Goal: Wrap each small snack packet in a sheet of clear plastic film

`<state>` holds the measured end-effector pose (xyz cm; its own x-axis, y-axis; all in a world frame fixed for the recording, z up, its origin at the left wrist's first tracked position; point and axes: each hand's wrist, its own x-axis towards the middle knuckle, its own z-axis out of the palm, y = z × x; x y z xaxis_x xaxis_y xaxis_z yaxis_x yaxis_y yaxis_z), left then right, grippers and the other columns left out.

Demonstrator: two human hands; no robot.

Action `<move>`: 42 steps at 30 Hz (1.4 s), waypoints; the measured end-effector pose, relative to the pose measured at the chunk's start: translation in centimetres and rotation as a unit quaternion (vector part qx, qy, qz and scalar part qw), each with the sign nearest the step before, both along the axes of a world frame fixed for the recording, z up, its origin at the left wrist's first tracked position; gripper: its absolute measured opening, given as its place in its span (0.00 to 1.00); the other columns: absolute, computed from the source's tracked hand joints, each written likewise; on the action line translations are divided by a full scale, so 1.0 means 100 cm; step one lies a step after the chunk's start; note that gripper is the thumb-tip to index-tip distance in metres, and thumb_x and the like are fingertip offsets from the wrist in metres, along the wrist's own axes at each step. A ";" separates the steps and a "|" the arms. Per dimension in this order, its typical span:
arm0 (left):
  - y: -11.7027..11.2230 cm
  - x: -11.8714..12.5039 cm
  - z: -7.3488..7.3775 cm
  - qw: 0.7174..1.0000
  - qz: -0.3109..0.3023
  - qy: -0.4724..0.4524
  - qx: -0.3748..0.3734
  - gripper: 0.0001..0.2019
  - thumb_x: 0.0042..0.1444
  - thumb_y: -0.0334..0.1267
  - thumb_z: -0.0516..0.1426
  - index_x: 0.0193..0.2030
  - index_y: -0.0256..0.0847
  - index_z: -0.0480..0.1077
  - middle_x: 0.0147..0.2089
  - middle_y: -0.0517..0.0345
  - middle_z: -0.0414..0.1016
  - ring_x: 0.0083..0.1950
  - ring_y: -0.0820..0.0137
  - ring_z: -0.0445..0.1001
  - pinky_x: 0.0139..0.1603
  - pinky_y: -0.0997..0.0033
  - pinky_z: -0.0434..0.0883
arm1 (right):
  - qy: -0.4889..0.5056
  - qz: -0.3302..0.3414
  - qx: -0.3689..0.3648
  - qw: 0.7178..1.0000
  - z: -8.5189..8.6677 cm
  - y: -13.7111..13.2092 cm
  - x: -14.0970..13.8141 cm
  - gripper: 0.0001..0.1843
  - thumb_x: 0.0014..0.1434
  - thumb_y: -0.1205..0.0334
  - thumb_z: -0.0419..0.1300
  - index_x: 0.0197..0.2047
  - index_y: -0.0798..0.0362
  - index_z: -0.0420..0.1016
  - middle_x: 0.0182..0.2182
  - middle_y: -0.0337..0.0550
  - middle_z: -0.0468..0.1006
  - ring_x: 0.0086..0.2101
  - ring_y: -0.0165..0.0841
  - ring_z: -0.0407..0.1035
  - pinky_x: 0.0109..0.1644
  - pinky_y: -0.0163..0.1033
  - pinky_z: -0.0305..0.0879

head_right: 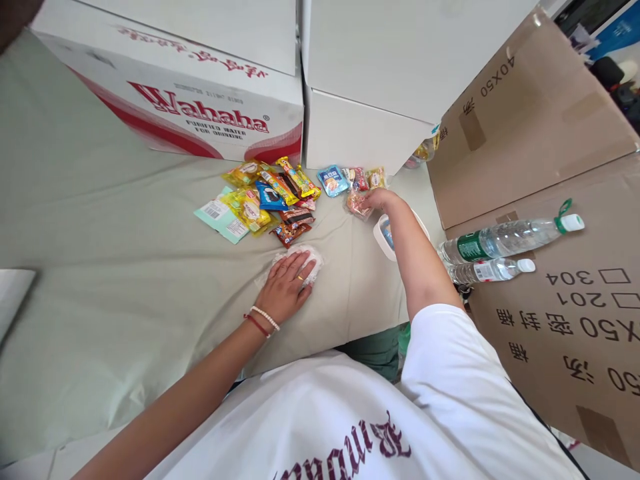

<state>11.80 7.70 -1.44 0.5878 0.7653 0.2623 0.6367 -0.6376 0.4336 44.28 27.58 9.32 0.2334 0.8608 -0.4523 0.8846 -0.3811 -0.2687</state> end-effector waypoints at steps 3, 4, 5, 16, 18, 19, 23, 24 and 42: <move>0.000 0.000 0.000 1.000 -0.001 0.003 -0.002 0.26 0.69 0.38 0.52 0.73 0.42 0.65 0.78 0.45 0.61 0.80 0.56 0.57 0.79 0.47 0.54 | 0.053 -0.009 0.024 0.998 0.000 -0.011 -0.008 0.13 0.53 0.63 0.75 0.41 0.55 0.82 0.37 0.42 0.84 0.37 0.34 0.75 0.41 0.34 0.71; 0.001 -0.001 0.000 1.000 0.000 0.002 -0.004 0.26 0.69 0.38 0.52 0.73 0.43 0.64 0.78 0.45 0.61 0.80 0.56 0.57 0.79 0.47 0.54 | 0.079 -0.014 0.036 0.996 0.002 -0.017 -0.008 0.11 0.56 0.63 0.73 0.43 0.55 0.82 0.37 0.41 0.84 0.37 0.33 0.75 0.40 0.33 0.70; 0.001 -0.001 0.000 1.000 0.001 0.001 -0.005 0.27 0.69 0.38 0.52 0.74 0.43 0.64 0.78 0.46 0.61 0.79 0.56 0.57 0.79 0.47 0.54 | 0.113 -0.023 0.052 0.992 0.006 -0.023 -0.006 0.11 0.58 0.64 0.71 0.45 0.55 0.81 0.39 0.41 0.84 0.37 0.32 0.75 0.39 0.33 0.70; 0.000 0.001 -0.001 1.000 0.008 0.001 0.006 0.28 0.68 0.38 0.52 0.74 0.44 0.63 0.78 0.46 0.61 0.79 0.55 0.57 0.78 0.47 0.55 | 0.174 -0.050 -0.148 0.972 0.069 -0.108 0.122 0.13 0.57 0.71 0.69 0.46 0.54 0.87 0.43 0.46 0.86 0.42 0.38 0.78 0.48 0.39 0.75; 0.001 0.001 -0.002 1.000 0.008 0.003 0.014 0.27 0.68 0.38 0.52 0.74 0.43 0.63 0.78 0.46 0.61 0.79 0.55 0.57 0.78 0.47 0.55 | 0.106 -0.020 -0.199 0.974 0.059 -0.109 0.123 0.19 0.52 0.78 0.67 0.45 0.54 0.88 0.39 0.42 0.87 0.40 0.37 0.78 0.48 0.37 0.74; 0.001 0.001 -0.003 1.000 0.007 0.005 0.018 0.27 0.68 0.38 0.52 0.74 0.43 0.63 0.78 0.45 0.61 0.79 0.55 0.57 0.78 0.47 0.56 | 0.065 0.007 -0.220 0.973 0.052 -0.108 0.120 0.21 0.50 0.81 0.66 0.44 0.53 0.88 0.37 0.40 0.86 0.39 0.36 0.78 0.47 0.37 0.73; 0.002 0.001 -0.004 1.000 0.009 0.006 0.025 0.27 0.69 0.38 0.52 0.74 0.44 0.62 0.78 0.46 0.61 0.79 0.56 0.57 0.78 0.47 0.56 | -0.072 0.091 -0.242 0.963 0.026 -0.094 0.103 0.20 0.42 0.84 0.66 0.34 0.53 0.88 0.28 0.35 0.82 0.33 0.34 0.75 0.44 0.35 0.70; 0.002 0.001 -0.004 1.000 0.010 0.006 0.026 0.27 0.69 0.39 0.52 0.74 0.45 0.61 0.78 0.45 0.61 0.79 0.56 0.58 0.78 0.47 0.56 | -0.089 0.096 -0.235 0.963 0.021 -0.091 0.101 0.19 0.42 0.84 0.67 0.32 0.53 0.87 0.26 0.35 0.81 0.33 0.35 0.75 0.44 0.35 0.69; -0.001 0.001 -0.001 1.000 0.009 0.006 0.003 0.27 0.69 0.38 0.51 0.75 0.45 0.62 0.79 0.47 0.60 0.80 0.55 0.56 0.79 0.46 0.54 | -0.169 -0.037 0.137 0.975 0.034 -0.118 0.061 0.13 0.66 0.65 0.58 0.51 0.52 0.78 0.46 0.54 0.82 0.47 0.45 0.75 0.52 0.44 0.70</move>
<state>11.93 7.62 -1.52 0.5770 0.7745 0.2593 0.6539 -0.6283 0.4216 50.39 15.76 12.67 0.3947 0.9141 -0.0932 0.9135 -0.4013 -0.0668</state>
